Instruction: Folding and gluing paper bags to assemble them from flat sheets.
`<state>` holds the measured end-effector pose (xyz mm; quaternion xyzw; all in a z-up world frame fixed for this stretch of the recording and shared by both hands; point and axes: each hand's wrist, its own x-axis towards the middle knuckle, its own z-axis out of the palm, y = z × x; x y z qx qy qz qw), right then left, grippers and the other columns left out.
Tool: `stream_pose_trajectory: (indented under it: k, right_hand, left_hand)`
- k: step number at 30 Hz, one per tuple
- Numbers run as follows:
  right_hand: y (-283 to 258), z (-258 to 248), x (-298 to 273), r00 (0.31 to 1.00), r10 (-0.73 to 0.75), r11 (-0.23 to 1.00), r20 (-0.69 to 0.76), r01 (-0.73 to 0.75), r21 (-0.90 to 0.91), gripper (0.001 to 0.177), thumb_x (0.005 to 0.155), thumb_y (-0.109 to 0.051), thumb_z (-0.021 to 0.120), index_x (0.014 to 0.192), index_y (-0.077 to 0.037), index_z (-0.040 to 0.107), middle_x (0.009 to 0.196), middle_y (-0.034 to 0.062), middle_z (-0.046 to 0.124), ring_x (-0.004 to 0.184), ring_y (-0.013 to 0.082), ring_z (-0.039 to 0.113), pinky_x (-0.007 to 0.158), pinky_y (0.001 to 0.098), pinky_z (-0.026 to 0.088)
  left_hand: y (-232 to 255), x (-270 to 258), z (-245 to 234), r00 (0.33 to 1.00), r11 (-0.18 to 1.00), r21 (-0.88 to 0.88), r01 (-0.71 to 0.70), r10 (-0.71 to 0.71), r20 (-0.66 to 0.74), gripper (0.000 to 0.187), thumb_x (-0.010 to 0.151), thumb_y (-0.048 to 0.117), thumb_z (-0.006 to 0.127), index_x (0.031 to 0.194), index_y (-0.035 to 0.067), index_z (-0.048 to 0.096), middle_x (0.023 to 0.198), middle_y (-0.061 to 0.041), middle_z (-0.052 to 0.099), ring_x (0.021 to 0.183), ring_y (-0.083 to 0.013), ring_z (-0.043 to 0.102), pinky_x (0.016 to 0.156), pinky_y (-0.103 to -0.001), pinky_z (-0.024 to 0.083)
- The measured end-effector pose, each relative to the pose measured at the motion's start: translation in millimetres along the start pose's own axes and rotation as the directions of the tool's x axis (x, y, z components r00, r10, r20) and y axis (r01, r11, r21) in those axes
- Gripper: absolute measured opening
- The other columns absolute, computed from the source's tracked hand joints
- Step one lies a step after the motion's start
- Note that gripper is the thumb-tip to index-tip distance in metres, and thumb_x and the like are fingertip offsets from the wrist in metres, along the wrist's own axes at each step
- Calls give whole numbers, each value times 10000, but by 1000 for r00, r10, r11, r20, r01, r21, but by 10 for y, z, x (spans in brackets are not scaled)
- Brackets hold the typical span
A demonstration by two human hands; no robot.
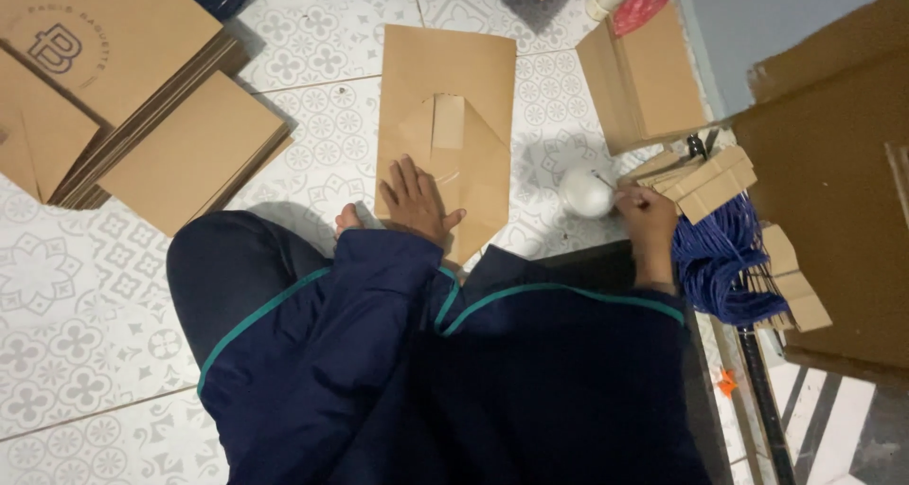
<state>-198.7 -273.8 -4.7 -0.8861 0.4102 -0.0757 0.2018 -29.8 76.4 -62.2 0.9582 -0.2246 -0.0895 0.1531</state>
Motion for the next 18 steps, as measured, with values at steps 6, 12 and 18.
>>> stream_pose_trajectory:
  k: [6, 12, 18]
  right_hand:
    - [-893, 358, -54, 978, -199, 782, -66, 199, 591, 223, 956, -165, 755, 1130, -27, 760, 835, 131, 654, 779, 154, 578, 648, 286, 520]
    - [-1834, 1558, 70, 949, -312, 896, 36, 281, 344, 221, 889, -384, 791, 1066, -251, 791, 936, 58, 714, 881, 264, 700, 787, 391, 577]
    - [-2216, 1851, 104, 929, -359, 908, 94, 324, 265, 336, 907, -483, 597, 1056, -240, 776, 898, -16, 597, 844, 182, 644, 833, 357, 527]
  left_hand:
    - [-3, 31, -160, 993, 998, 63, 25, -32, 111, 1109, 784, 784, 630, 1493, -9, 316, 1649, -291, 169, 1535, -469, 128, 1200, -660, 127]
    - [-16, 39, -278, 993, 994, 105, 23, -35, 109, 1202, 769, 800, 625, 1583, 16, 216, 1658, -249, 184, 1528, -457, 157, 1186, -666, 156]
    - [-24, 53, -355, 980, 997, 69, 31, -44, 194, 1200, 794, 794, 607, 1596, 18, 167, 1677, -230, 121, 1538, -433, 85, 1198, -649, 116]
